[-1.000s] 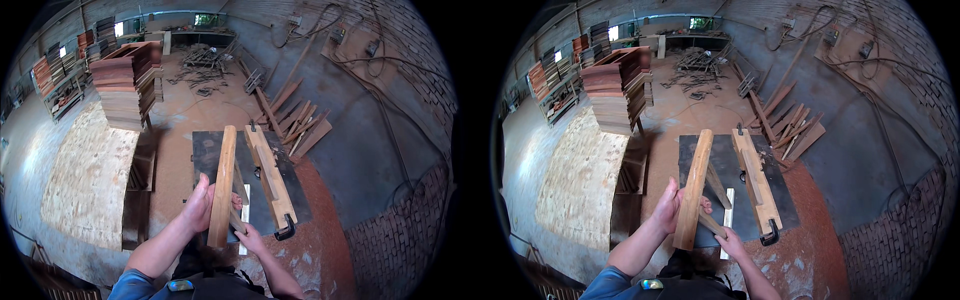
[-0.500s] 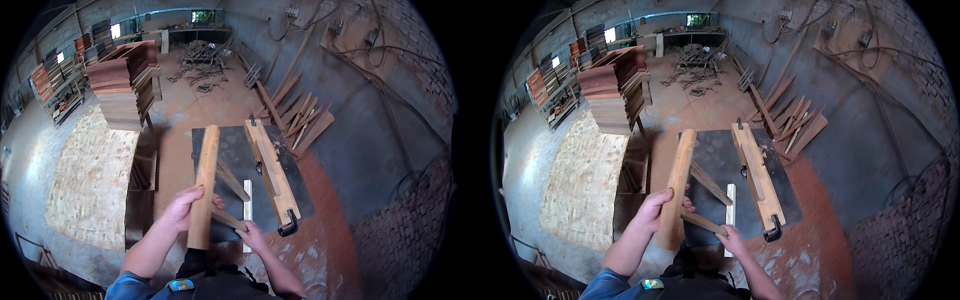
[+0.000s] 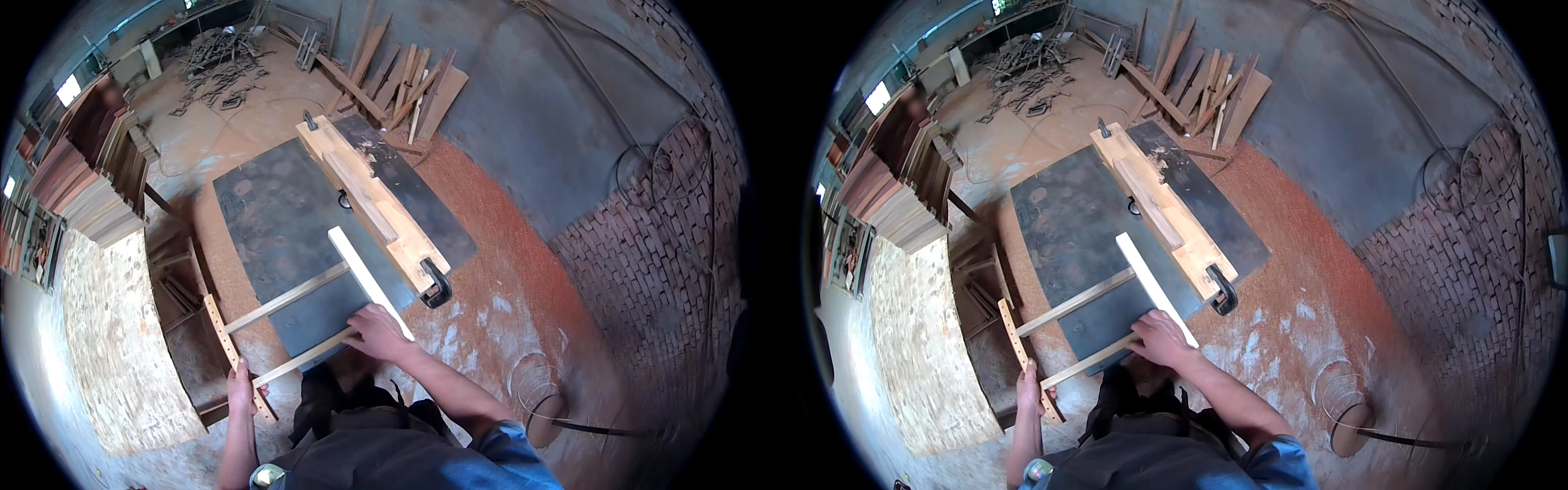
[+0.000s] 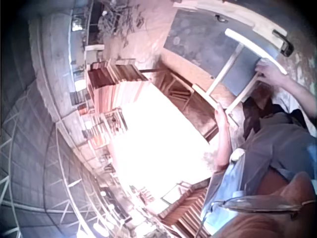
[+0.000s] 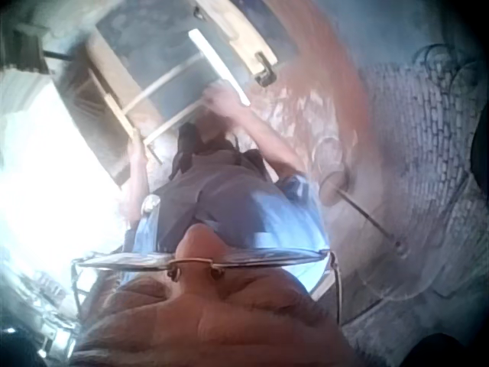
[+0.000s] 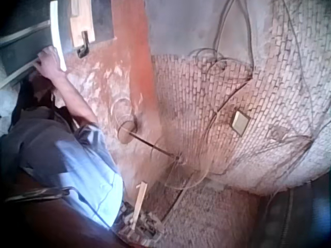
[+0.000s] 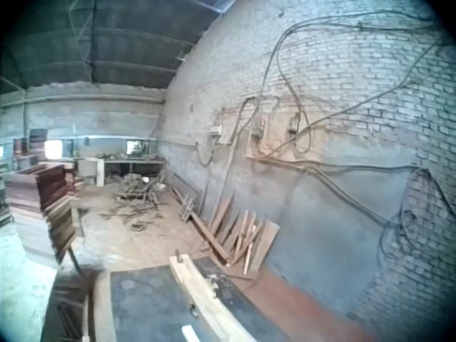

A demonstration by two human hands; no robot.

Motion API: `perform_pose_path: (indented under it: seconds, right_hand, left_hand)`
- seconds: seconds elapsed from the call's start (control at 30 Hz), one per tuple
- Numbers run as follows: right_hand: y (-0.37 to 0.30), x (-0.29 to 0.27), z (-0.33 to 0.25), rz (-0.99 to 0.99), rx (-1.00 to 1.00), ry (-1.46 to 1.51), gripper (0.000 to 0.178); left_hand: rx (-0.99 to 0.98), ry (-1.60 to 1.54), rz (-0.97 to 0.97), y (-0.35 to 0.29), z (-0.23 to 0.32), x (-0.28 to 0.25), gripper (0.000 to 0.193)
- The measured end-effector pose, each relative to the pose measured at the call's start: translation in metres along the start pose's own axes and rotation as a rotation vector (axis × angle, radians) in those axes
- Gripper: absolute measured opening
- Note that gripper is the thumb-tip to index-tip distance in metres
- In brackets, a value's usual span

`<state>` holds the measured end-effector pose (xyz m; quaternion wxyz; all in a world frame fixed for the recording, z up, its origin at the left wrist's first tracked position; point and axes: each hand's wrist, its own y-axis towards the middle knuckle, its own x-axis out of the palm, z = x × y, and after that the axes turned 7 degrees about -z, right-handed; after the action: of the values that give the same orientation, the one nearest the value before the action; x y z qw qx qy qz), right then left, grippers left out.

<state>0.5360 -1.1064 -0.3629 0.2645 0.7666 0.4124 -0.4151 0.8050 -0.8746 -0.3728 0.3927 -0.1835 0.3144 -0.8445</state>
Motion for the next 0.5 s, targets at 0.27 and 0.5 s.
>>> perform_pose_path:
  seconds: [0.27,0.5]
  right_hand:
    - [0.024,-0.012,0.035,0.329,0.066,0.021,0.020]
    - [0.054,0.006,0.052,0.382,0.111,-0.099,0.034]
  left_hand:
    - [-0.025,0.055,-0.026,0.038,-0.018,0.048,0.050]
    - [-0.038,0.137,0.020,0.037,-0.016,0.057,0.056]
